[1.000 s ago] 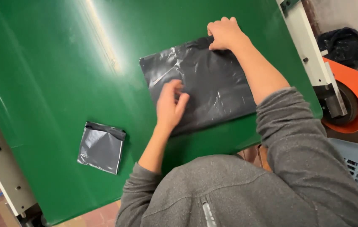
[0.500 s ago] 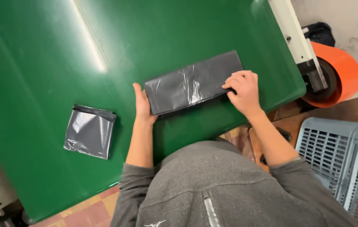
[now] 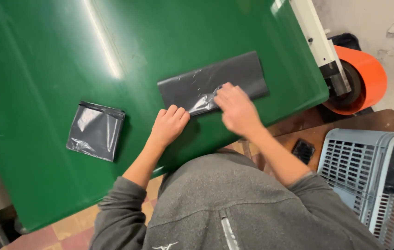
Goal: Fold black plastic bags and place them into a plastic crate.
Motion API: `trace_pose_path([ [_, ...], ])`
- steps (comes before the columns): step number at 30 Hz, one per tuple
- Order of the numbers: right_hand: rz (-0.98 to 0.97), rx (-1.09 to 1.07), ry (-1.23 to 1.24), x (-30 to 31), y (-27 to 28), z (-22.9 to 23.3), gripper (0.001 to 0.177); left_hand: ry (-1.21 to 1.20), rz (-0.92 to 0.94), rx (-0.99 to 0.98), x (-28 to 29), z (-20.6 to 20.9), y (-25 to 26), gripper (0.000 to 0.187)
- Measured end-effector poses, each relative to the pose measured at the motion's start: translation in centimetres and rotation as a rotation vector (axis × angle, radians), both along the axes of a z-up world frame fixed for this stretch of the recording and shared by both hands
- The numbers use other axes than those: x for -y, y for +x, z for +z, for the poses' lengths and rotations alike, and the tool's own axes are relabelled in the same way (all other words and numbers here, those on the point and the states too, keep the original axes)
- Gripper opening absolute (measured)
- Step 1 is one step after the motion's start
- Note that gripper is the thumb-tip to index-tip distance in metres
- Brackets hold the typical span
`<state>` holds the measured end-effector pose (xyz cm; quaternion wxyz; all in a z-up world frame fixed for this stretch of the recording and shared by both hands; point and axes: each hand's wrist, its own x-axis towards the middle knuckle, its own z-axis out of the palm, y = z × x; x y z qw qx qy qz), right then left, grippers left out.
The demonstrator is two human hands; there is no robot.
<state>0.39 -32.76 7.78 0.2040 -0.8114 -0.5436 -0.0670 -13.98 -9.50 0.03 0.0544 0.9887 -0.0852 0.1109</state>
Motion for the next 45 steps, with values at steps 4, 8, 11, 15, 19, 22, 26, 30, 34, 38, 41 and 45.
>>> trace_pose_path([
  [4, 0.204, -0.195, 0.018, 0.2, -3.9, -4.3, 0.055, -0.197, -0.138, -0.272, 2.3, 3.4, 1.5, 0.011],
  [8, 0.130, -0.567, 0.213, 4.0, -5.1, -8.9, 0.043, -0.817, -0.377, -0.409, 1.5, 2.2, 7.3, 0.033],
  [11, -0.200, -1.124, 0.408, 7.6, -4.0, -16.6, 0.022, -1.246, -0.235, -0.696, -0.2, -2.3, 12.0, 0.057],
  [15, -0.575, -1.821, 0.875, 6.7, -0.8, -12.6, 0.024, -1.395, 0.230, -0.826, -0.8, -4.1, 14.3, 0.070],
  [19, -0.607, -2.014, 0.786, 6.1, 1.3, -9.7, 0.025, -0.874, 0.231, -0.396, 3.7, -1.1, 12.8, 0.048],
  [22, -0.674, -2.027, 0.740, 5.9, 1.5, -9.2, 0.025, -0.648, 0.447, -0.209, 6.3, -0.2, 13.4, 0.036],
  [26, -0.594, -1.904, 0.786, 10.4, 1.9, -16.3, 0.004, -0.456, 0.541, 0.149, 8.3, 0.5, 12.6, 0.016],
  [30, -0.547, -1.434, 0.824, 7.7, -0.2, -13.0, 0.018, -0.603, 0.224, 0.160, 6.2, 3.5, 7.9, 0.011],
  [34, -0.389, -1.333, 0.796, -2.3, -5.5, -4.7, 0.040, -0.725, 0.121, 0.348, -0.2, 8.6, -2.9, 0.016],
  [38, -0.063, -1.488, 0.611, -11.4, -8.8, -9.6, 0.033, -0.666, 0.457, 0.252, -10.0, 9.0, -12.3, 0.020],
  [41, -0.026, -1.533, 0.424, -19.7, -14.2, -9.3, 0.026, -0.656, 0.692, 0.263, -16.7, 4.8, -16.8, 0.028],
  [45, -0.016, -1.510, 0.336, -26.3, -18.3, -10.6, 0.030, -0.593, 0.789, 0.200, -21.7, -2.2, -18.7, 0.034],
])
